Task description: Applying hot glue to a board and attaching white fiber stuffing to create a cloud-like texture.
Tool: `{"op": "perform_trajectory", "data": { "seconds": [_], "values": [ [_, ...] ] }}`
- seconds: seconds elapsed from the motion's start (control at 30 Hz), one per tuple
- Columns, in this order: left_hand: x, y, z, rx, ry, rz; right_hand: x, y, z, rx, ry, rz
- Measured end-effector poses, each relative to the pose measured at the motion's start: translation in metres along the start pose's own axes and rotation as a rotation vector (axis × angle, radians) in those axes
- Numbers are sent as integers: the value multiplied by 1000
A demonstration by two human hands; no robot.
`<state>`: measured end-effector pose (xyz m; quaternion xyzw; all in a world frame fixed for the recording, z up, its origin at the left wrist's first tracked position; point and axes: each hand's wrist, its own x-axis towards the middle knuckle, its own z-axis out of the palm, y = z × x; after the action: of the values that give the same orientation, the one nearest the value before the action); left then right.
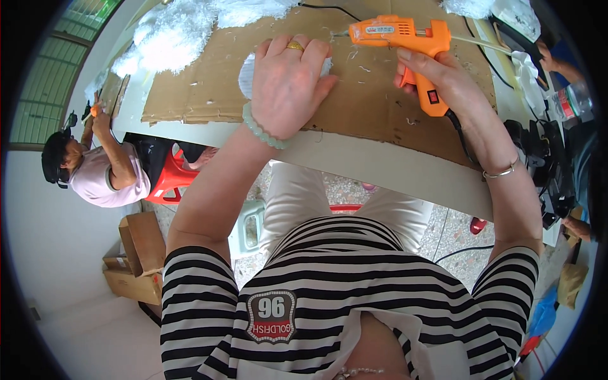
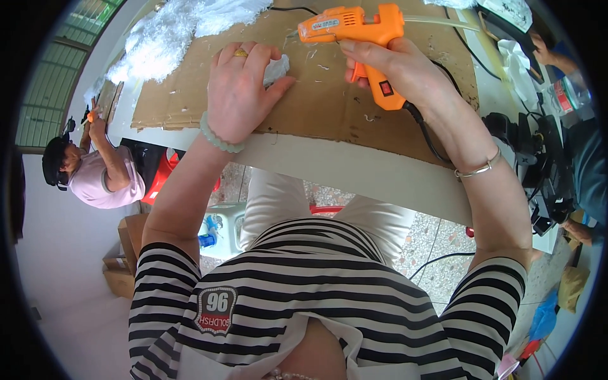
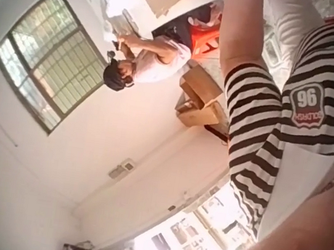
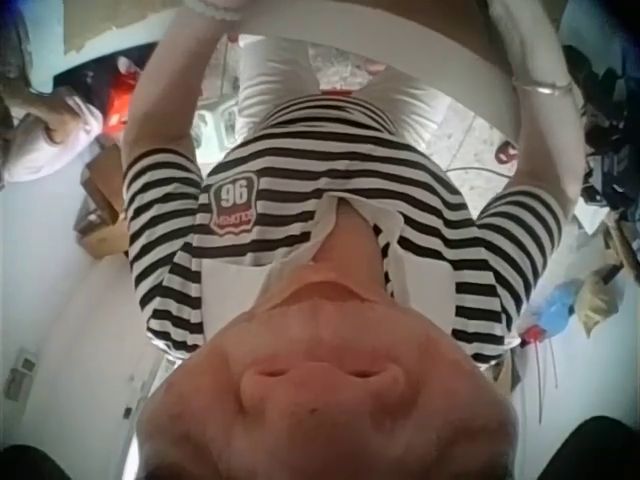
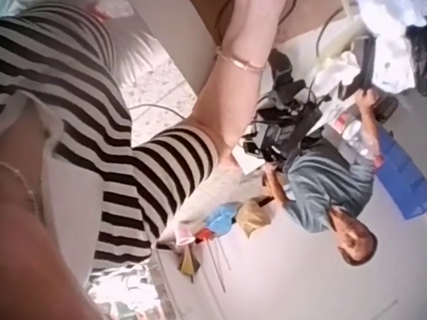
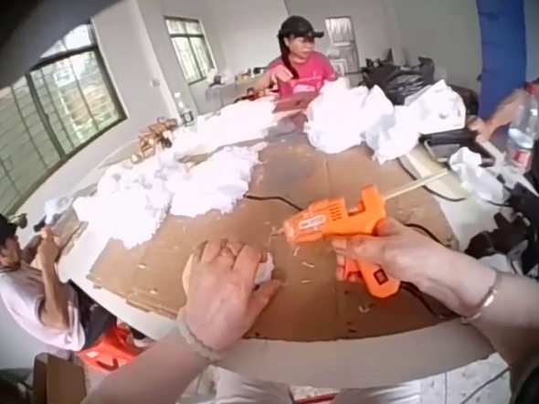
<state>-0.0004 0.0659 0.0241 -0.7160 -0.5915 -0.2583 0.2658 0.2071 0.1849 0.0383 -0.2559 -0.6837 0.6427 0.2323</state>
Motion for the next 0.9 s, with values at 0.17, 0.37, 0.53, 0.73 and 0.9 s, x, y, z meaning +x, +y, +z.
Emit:
{"op": "perform_trajectory", "data": {
  "seconds": [0.17, 0.37, 0.53, 0.73, 0.9],
  "values": [
    [-6, -4, 7, -22, 60, 8, 0, 3, 0, 9, 22, 13],
    [-13, -6, 2, 52, -63, -155, -1, 4, 1, -35, -30, -6],
    [-8, -3, 0, -11, -3, -143, -1, 3, 7, -43, 17, -17],
    [11, 10, 8, 82, 22, -62, -2, 5, 5, 29, 93, 10],
    [9, 0, 18, 213, -12, 15, 2, 6, 2, 63, 107, 19]
  ]
}}
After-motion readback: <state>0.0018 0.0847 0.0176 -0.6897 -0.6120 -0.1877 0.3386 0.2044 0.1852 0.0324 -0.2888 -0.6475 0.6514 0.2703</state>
